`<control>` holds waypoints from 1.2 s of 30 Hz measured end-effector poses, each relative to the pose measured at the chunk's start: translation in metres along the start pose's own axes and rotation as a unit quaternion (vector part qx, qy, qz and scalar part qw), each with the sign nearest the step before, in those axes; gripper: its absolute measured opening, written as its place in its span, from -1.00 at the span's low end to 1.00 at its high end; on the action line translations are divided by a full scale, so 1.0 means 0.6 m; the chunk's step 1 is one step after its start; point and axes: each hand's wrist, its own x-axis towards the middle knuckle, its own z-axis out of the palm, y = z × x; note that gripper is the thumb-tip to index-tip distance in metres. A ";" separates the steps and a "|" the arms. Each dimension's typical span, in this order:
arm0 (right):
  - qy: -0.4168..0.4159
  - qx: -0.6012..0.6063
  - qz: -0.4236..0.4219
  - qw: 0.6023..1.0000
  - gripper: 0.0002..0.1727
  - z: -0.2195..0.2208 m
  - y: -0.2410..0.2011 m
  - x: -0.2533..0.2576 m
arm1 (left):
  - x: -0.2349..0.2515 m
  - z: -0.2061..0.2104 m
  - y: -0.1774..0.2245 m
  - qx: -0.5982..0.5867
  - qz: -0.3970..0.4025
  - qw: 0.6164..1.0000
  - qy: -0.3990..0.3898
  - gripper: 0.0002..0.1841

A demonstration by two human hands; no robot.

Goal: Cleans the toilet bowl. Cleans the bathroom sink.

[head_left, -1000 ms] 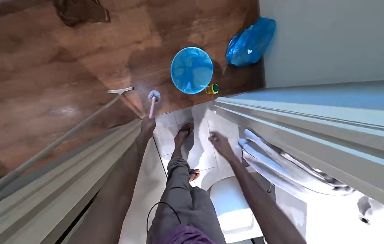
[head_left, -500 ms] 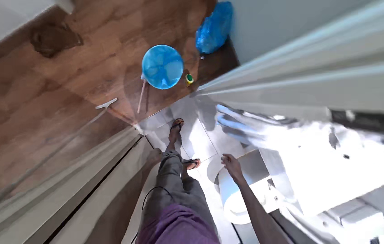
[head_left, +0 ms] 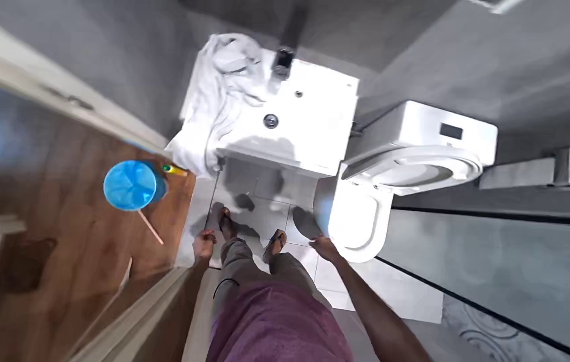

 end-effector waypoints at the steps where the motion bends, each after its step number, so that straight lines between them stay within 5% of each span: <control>1: 0.034 0.018 0.039 0.998 -0.53 -0.021 0.052 -0.018 | -0.021 0.023 0.020 -0.014 -0.001 1.000 0.008 -0.72; 5: 0.063 0.017 0.146 0.987 -0.51 -0.112 0.186 -0.077 | -0.090 0.116 0.116 -0.031 0.117 0.992 -0.017 -0.73; 10: 0.097 0.065 0.097 0.988 -0.53 -0.187 0.176 -0.048 | -0.108 0.166 0.291 0.052 0.276 0.958 -0.057 -0.68; 16: 0.243 0.166 -0.123 0.948 -0.64 -0.269 -0.049 0.008 | 0.015 0.144 0.500 0.226 0.424 0.877 0.032 -0.68; 22: 0.329 0.178 -0.272 0.887 -0.77 -0.403 -0.280 -0.002 | 0.153 0.141 0.634 0.293 0.366 0.883 0.000 -0.34; 26: 0.276 0.139 -0.382 0.871 -0.76 -0.499 -0.421 -0.041 | 0.212 0.158 0.677 0.303 0.379 0.874 -0.014 -0.29; 31: 0.173 0.178 -0.433 0.867 -0.68 -0.558 -0.580 -0.028 | 0.214 0.127 0.728 0.259 0.354 0.891 0.120 -0.38; 36: 0.120 0.244 -0.414 0.869 -0.62 -0.555 -0.679 0.003 | 0.248 0.029 0.749 0.311 0.342 0.860 0.216 0.07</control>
